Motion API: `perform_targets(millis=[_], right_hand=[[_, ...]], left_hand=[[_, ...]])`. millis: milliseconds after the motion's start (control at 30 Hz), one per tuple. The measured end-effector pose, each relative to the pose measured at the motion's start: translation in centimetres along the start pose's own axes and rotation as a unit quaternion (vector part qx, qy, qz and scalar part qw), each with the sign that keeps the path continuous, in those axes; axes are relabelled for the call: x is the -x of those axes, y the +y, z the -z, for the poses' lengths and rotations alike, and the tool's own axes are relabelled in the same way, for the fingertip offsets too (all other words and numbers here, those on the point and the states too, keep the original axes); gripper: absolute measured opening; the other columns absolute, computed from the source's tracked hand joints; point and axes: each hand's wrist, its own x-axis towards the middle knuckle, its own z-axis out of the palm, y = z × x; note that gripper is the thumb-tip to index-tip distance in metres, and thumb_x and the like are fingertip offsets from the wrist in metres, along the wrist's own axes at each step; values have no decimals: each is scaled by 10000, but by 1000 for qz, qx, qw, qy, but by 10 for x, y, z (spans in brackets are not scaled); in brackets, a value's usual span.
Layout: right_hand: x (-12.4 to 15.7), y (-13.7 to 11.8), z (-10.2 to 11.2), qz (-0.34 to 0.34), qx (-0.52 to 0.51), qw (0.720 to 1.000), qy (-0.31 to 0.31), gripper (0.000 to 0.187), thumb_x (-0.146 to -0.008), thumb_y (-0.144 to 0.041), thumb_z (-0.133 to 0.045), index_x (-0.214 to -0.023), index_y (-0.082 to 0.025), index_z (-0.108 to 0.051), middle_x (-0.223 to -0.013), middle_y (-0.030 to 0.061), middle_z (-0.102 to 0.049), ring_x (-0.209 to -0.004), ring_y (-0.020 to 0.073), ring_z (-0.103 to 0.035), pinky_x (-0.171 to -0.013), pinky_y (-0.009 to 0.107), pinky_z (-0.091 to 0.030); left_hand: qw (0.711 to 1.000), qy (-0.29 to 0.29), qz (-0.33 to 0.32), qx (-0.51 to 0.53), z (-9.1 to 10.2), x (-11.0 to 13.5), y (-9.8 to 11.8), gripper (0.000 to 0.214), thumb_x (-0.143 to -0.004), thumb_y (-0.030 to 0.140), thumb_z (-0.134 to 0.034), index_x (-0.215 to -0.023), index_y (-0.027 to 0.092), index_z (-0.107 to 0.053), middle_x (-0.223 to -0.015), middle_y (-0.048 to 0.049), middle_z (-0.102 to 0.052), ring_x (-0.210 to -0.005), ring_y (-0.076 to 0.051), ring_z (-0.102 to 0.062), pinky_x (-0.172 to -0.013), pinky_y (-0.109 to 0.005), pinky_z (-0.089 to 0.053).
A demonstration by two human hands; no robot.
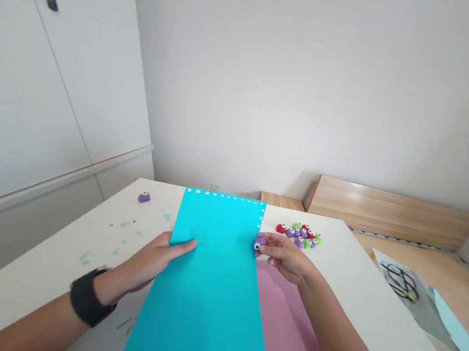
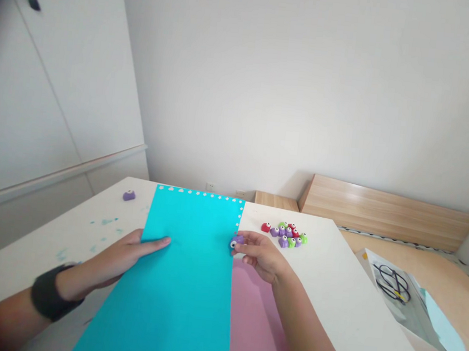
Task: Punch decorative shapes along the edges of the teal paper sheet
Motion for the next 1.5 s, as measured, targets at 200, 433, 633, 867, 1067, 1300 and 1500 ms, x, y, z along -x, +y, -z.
perform_targets(millis=[200, 433, 633, 867, 1067, 1300, 1500], right_hand=[[-3, 8, -4, 18, 37, 999, 33, 523, -570, -247, -901, -1030, -195, -657, -861, 6, -669, -703, 128, -630, -446, 174, -362], [-4, 11, -7, 35, 73, 995, 53, 488, -600, -340, -890, -990, -173, -648, -699, -31, -599, -514, 71, -477, -392, 200, -221], [-3, 11, -6, 11, 42, 998, 36, 485, -659, -363, -867, -1035, -216, -599, -742, -42, -602, -465, 45, -430, -437, 223, -149], [-8, 18, -7, 20, 17, 1000, 8, 434, -705, -376, -844, -1014, -176, -616, -699, -58, -512, -481, 30, -385, -463, 225, -152], [-10, 25, -4, 27, 14, 999, -24, 486, -784, -438, -770, -1163, -239, -541, -613, -93, -427, -446, 52, -357, -434, 232, -126], [-6, 18, -6, 39, 44, 995, -76, 370, -865, -476, -675, -1091, -219, -535, -655, -78, -403, -483, 60, -383, -454, 242, -163], [1, 11, -8, 41, 85, 991, -93, 348, -904, -529, -597, -1017, -215, -499, -650, -71, -398, -533, 77, -385, -507, 245, -189]], left_hand=[[1000, -6, 6, 15, 3, -2, -2, 510, -861, 394, -685, -1342, 272, -565, -1390, -70, -593, -1214, -346, -597, -981, -484, -533], [999, -15, 20, 44, 0, -2, -3, 618, -857, 380, -695, -1428, 278, -482, -1400, -77, -582, -1217, -361, -590, -977, -501, -534], [998, -18, 18, 49, 0, -2, -4, 580, -861, 386, -690, -1398, 256, -515, -1412, -94, -569, -1230, -364, -579, -984, -507, -527], [998, -20, 23, 59, 3, -3, -6, 606, -868, 373, -686, -1427, 273, -475, -1407, -92, -575, -1228, -362, -582, -988, -521, -520], [998, -14, 18, 51, 3, -5, -5, 609, -868, 379, -683, -1430, 277, -474, -1412, -86, -570, -1229, -361, -581, -983, -506, -527], [999, -11, 12, 37, 3, -4, -6, 600, -852, 387, -699, -1409, 276, -507, -1410, -78, -572, -1219, -360, -590, -976, -499, -532], [999, -11, 11, 40, 4, -4, -7, 594, -863, 388, -686, -1417, 290, -496, -1416, -73, -567, -1219, -352, -592, -983, -498, -527]])
